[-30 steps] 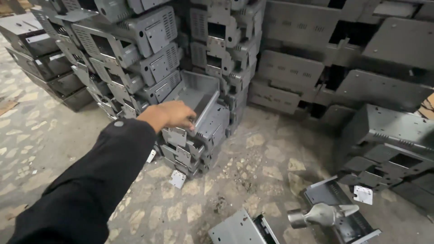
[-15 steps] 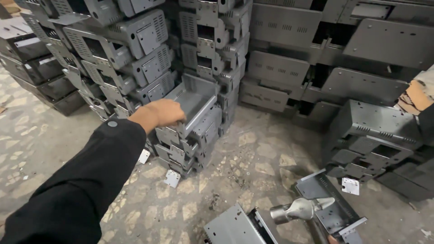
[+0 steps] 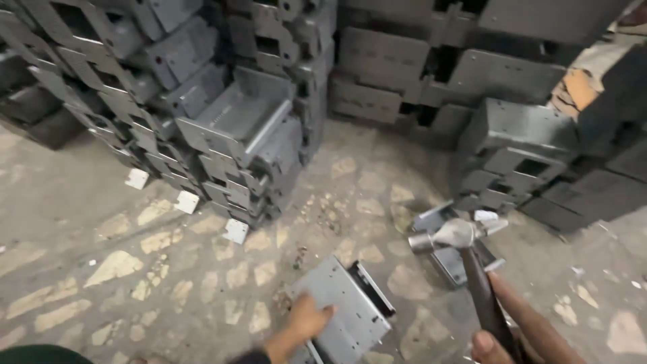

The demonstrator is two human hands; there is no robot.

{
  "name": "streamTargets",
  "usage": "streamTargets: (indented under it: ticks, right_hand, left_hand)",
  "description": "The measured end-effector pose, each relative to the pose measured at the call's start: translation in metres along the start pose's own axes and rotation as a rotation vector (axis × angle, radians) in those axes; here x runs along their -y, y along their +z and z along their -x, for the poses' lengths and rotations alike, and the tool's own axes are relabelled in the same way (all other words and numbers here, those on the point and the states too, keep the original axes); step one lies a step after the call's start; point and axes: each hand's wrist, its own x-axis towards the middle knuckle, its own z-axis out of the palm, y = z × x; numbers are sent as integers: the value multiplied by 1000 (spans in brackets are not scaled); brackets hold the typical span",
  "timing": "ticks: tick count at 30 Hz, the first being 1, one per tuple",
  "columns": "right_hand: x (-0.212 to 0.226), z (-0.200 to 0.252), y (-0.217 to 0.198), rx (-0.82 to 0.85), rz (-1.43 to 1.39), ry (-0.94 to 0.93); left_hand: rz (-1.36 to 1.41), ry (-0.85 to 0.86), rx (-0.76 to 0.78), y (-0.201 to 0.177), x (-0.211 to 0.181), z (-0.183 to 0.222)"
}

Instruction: Hammering and shaping metal electronic device casings on a production floor.

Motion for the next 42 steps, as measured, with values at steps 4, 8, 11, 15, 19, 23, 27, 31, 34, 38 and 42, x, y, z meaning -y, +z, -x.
streamTargets:
  ticks: [4, 8, 11, 15, 19, 23, 27, 31, 34, 38, 42]
  right_hand:
    - [99, 5, 3, -79, 177, 135]
    - [142, 10, 1, -72, 210, 282]
    - [150, 21, -2, -61, 182, 291]
    - [157, 30, -7, -82, 89, 298]
    - [179, 25, -8, -83, 66, 393]
    - [184, 24, -8, -100, 101, 422]
    - [178, 23, -13, -51, 57, 410]
    - [186, 21, -11, -13, 40, 396]
    - [194, 22, -12, 27, 33, 398]
    - [197, 22, -11, 83, 5, 395]
    - [184, 26, -4, 97, -99, 348]
  left_hand:
    - [453, -505, -307, 97, 8, 32]
    - [497, -557, -673, 112, -10, 32]
    - [636, -825, -591, 72, -61, 41]
    - [669, -917, -587, 82, -63, 37]
    - [909, -792, -565, 93, -41, 30]
    - [1300, -817, -378, 106, -3, 2]
    - [1537, -905, -305, 76, -29, 12]
    - [1374, -715, -316, 15, -81, 38]
    - [1391, -450, -200, -39, -124, 59]
    - [1353, -386, -105, -90, -132, 85]
    - [1154, -406, 61, -118, -118, 111]
